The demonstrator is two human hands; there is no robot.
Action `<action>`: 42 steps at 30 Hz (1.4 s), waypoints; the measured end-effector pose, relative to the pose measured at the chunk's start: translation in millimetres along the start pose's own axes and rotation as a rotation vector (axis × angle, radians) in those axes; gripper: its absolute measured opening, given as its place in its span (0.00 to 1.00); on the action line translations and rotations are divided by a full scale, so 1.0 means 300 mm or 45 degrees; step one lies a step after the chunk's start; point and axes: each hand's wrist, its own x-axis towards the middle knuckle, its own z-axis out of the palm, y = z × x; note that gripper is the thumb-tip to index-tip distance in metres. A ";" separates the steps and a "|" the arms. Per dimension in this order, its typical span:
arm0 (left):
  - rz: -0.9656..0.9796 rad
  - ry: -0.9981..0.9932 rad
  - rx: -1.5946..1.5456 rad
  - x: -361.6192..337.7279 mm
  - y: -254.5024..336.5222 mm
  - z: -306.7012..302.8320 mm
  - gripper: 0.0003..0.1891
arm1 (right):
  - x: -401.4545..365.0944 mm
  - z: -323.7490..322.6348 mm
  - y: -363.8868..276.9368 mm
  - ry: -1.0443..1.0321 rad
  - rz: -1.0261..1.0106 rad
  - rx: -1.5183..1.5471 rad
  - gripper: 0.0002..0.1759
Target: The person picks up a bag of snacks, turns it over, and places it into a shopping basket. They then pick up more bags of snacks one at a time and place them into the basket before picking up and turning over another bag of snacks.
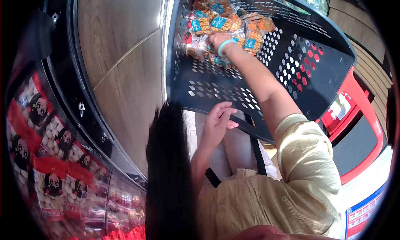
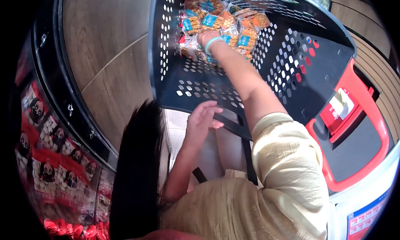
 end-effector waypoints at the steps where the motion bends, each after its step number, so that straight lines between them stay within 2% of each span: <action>1: -0.047 -0.035 0.034 0.002 0.016 -0.005 0.17 | -0.022 0.001 0.046 0.002 0.055 0.104 0.23; 3: -0.028 -0.047 0.069 0.025 0.036 -0.011 0.17 | -0.109 -0.034 0.115 0.083 0.148 0.374 0.24; 5: 0.076 -0.061 0.141 0.052 0.057 -0.015 0.18 | -0.175 -0.037 0.166 0.193 0.359 0.602 0.22; 6: 0.047 -0.011 0.162 0.070 0.071 -0.013 0.22 | -0.215 -0.036 0.184 0.251 0.454 0.744 0.21; 8: 0.462 0.099 0.512 0.169 0.000 -0.061 0.27 | -0.279 -0.013 0.215 0.306 0.542 1.395 0.20; 9: 0.462 0.100 0.509 0.197 -0.023 -0.059 0.27 | -0.316 -0.007 0.219 0.302 0.578 1.682 0.17; 10: 0.379 0.254 0.281 0.201 0.014 -0.022 0.32 | -0.362 -0.031 0.209 0.224 0.550 1.836 0.15; 11: 0.297 0.405 0.052 0.210 0.039 0.002 0.38 | -0.403 -0.038 0.182 0.227 0.505 1.941 0.14; 12: 0.300 0.404 0.049 0.229 0.044 0.000 0.38 | -0.441 -0.041 0.153 0.231 0.458 2.043 0.13; 14: 0.092 0.463 -0.069 0.260 0.050 -0.021 0.44 | -0.508 -0.063 0.085 0.107 0.361 2.091 0.12; 15: 0.065 0.434 -0.232 0.270 0.065 -0.019 0.44 | -0.537 -0.070 0.048 0.059 0.298 2.125 0.12; 18: 0.057 0.062 -0.504 0.266 0.081 -0.061 0.33 | -0.585 -0.062 -0.053 -0.054 0.068 2.235 0.12; 19: 0.055 0.064 -0.504 0.266 0.077 -0.071 0.33 | -0.599 -0.061 -0.080 -0.084 -0.021 2.214 0.12; 20: 0.110 0.015 -0.578 0.266 0.070 -0.082 0.29 | -0.611 -0.067 -0.102 -0.099 -0.055 2.194 0.11; 21: 0.164 -0.034 -0.651 0.268 0.061 -0.089 0.25 | -0.613 -0.062 -0.108 -0.101 -0.057 2.189 0.10; 22: 0.159 -0.032 -0.650 0.272 0.050 -0.093 0.25 | -0.615 -0.055 -0.111 -0.103 -0.057 2.184 0.11; 24: 0.231 0.101 -0.643 0.273 0.053 -0.094 0.24 | -0.605 -0.041 -0.086 -0.128 0.095 2.382 0.13; 26: 0.205 0.084 -0.685 0.269 0.052 -0.100 0.25 | -0.570 -0.015 -0.029 -0.078 0.244 2.339 0.16; 28: 0.284 0.268 -0.658 0.275 0.046 -0.097 0.28 | -0.498 0.074 0.042 0.140 0.445 1.858 0.17; 30: 0.300 0.349 -0.715 0.269 0.078 -0.081 0.30 | -0.423 0.142 0.121 0.277 0.404 1.233 0.20; 31: 0.315 0.373 -0.750 0.269 0.087 -0.079 0.30 | -0.402 0.147 0.138 0.185 0.511 1.067 0.21; 32: 0.334 0.391 -0.779 0.269 0.093 -0.073 0.29 | -0.377 0.155 0.133 0.182 0.513 1.068 0.21; 34: 0.364 0.405 -0.815 0.263 0.096 -0.070 0.28 | -0.320 0.181 0.110 0.152 0.324 0.538 0.23; 35: 0.378 0.412 -0.824 0.260 0.097 -0.068 0.27 | -0.310 0.155 0.076 0.055 0.329 0.521 0.26; 38: 0.406 0.426 -0.873 0.253 0.079 -0.078 0.25 | -0.271 0.155 0.010 0.041 0.254 0.334 0.29; 40: 0.410 0.427 -0.883 0.277 0.024 -0.117 0.25 | -0.245 0.189 -0.020 0.034 0.266 0.237 0.26; 42: 0.678 0.574 0.236 0.332 -0.116 -0.225 0.24 | -0.218 0.235 -0.028 0.027 0.272 0.136 0.24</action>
